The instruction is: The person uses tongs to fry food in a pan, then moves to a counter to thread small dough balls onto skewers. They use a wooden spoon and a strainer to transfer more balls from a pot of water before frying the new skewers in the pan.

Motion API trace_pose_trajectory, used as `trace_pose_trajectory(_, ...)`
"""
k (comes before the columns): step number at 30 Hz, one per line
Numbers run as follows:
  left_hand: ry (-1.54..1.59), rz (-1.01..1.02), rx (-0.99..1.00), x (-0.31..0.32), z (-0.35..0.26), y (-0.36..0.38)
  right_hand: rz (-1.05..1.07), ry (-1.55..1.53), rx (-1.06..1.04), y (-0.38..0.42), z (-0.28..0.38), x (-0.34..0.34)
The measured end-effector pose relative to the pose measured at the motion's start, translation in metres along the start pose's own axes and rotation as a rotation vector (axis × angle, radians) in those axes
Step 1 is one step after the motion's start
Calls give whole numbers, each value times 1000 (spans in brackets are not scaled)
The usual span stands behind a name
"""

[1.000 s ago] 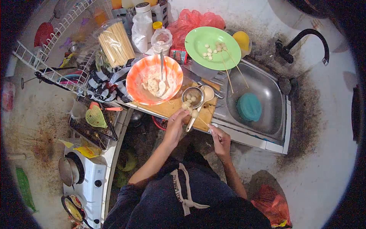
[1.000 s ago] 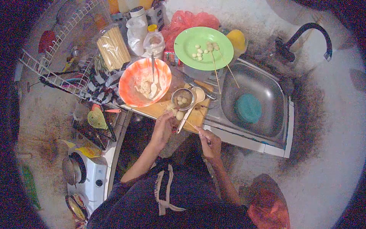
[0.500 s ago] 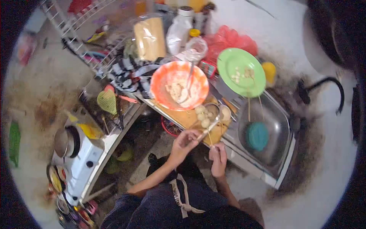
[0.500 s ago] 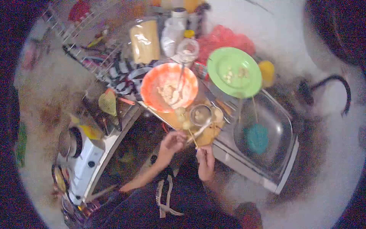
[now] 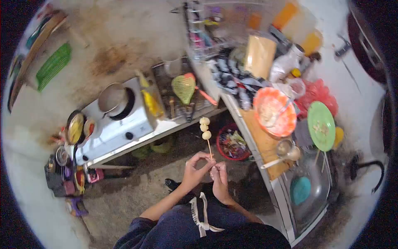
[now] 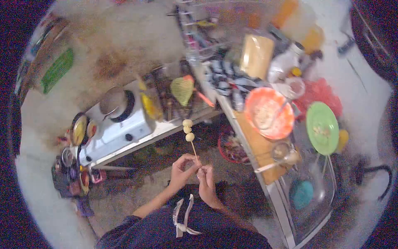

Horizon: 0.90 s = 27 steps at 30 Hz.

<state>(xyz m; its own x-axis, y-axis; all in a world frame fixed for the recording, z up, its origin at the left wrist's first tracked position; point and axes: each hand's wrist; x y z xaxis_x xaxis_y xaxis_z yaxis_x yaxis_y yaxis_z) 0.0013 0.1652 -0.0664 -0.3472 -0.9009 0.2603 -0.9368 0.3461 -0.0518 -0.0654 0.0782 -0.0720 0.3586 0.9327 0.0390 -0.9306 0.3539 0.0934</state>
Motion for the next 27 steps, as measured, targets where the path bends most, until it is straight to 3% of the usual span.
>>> trace_pose_trajectory(9,48,-409,78,-186,-40,63,551,265,-29,15,-37,158)
trace_pose_trajectory(17,32,-726,147,-302,-61,112,993,186,247,24,-47,276)
trace_pose_trajectory(23,49,-786,79,-360,-69,116,1078,108,379,9,-67,349)
trace_pose_trajectory(27,82,-903,135,-410,-62,113,1067,115,267,-27,-84,411)
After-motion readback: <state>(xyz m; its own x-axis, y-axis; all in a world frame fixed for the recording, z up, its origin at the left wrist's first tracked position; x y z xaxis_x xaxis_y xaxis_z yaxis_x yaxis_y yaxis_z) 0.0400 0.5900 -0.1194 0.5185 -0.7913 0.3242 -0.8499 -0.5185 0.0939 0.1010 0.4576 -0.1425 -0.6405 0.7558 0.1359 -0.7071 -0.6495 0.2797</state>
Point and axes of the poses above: each hand's wrist, its own y-axis away from the middle knuckle, its own x-axis out of the palm, z = x × y, and after that the axes turned 9 degrees about y, right-handed
